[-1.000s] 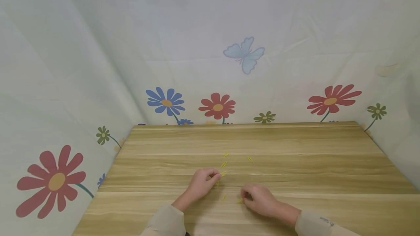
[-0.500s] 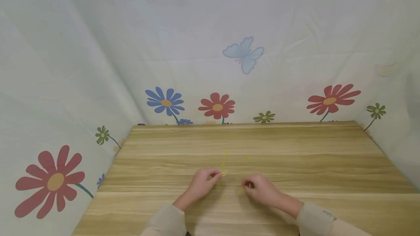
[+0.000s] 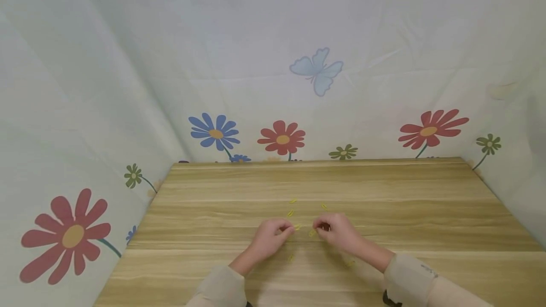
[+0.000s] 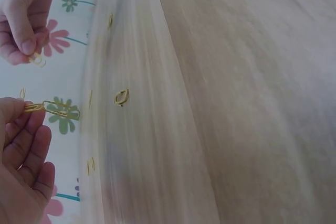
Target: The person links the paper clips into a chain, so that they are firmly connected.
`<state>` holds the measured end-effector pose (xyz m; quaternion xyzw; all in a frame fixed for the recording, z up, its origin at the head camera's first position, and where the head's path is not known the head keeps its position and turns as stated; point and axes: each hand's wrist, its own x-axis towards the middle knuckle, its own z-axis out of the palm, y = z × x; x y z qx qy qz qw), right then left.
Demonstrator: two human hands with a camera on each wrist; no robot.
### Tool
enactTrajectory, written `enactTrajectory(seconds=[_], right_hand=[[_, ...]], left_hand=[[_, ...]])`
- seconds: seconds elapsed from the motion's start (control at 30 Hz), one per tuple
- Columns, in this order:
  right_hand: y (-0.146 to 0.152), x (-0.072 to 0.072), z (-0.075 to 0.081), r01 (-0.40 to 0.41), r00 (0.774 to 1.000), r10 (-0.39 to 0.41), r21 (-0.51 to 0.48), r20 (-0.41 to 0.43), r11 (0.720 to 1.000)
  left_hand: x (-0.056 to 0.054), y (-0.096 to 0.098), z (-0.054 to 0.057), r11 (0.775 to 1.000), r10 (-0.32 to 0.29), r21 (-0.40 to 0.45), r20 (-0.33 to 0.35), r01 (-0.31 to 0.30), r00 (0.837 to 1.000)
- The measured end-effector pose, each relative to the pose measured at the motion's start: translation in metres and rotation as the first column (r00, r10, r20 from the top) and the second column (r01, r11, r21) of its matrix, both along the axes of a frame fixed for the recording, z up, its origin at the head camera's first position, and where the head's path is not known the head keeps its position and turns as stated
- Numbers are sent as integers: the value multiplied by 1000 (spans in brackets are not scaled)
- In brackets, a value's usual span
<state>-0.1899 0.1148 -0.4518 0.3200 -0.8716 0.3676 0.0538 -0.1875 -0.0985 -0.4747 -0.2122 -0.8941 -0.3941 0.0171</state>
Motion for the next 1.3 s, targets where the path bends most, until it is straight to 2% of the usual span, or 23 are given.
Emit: enactTrajectory(seconds=[0.4,0.7,1.0,1.3], right_hand=[[-2,-1,1,15,999,-16,-28,-45,1000],[-2,-2,2,9,999,-11,-46,-30,999],[-2,-2,2,5,999,-7,-54,-45,999],[-4,-2,2,-8,999,5,-65,-45,998]], left_hand=[[2,14,3,999,-37,24,11,37,999],[3,21,5,998,-52,43,29,51,998],[2,22,3,999,-25,35,29,24,999],[3,24,5,1000,20,1,-42,-20,999]])
